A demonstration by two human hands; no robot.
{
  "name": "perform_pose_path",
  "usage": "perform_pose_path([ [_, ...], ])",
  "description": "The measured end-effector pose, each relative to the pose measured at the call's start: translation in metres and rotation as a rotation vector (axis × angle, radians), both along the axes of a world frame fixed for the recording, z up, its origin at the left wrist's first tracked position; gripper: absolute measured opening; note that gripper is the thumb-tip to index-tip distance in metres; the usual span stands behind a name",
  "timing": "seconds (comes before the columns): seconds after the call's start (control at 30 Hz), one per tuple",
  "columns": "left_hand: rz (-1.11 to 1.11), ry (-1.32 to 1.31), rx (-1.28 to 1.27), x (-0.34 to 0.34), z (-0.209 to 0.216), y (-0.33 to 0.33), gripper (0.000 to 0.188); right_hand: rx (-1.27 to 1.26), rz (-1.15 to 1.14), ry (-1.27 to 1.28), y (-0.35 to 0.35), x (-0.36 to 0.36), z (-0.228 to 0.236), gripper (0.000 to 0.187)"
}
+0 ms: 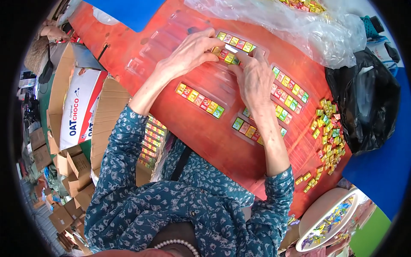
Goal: Sorting and placing small wrapped candies into clear plastic tray containers.
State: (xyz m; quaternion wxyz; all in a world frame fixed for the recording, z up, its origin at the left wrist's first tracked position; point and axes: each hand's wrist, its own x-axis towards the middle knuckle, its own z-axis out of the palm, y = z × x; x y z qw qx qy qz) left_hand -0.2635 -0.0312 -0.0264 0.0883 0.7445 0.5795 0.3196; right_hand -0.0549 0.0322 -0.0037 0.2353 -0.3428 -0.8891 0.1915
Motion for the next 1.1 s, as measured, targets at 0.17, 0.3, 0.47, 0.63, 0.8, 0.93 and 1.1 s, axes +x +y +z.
perform_pose_path([
  [0.17,-0.014,0.025,0.175,-0.003,-0.008,-0.004,0.033,-0.061,0.000,0.028,0.001,0.009,0.002,0.028],
  [0.3,0.029,0.039,0.165,-0.003,-0.003,-0.008,0.028,-0.114,-0.004,0.086,0.002,0.019,0.003,0.023],
  [0.47,0.090,-0.037,-0.116,0.004,0.024,-0.005,0.018,-0.141,-0.045,0.090,0.004,0.029,-0.001,0.018],
  [0.63,0.130,-0.091,-0.133,0.004,0.022,-0.002,0.013,-0.163,-0.042,0.096,0.004,0.029,-0.009,0.016],
  [0.8,0.158,-0.123,-0.138,0.003,0.020,0.000,0.012,-0.161,-0.040,0.114,0.003,0.027,-0.008,0.014],
  [0.93,0.187,-0.112,-0.148,0.007,0.022,0.005,0.013,-0.189,-0.041,0.108,0.003,0.028,-0.010,0.015],
  [1.1,0.197,-0.073,-0.141,0.006,0.020,0.009,0.012,-0.177,-0.036,0.115,0.003,0.027,-0.010,0.015],
])
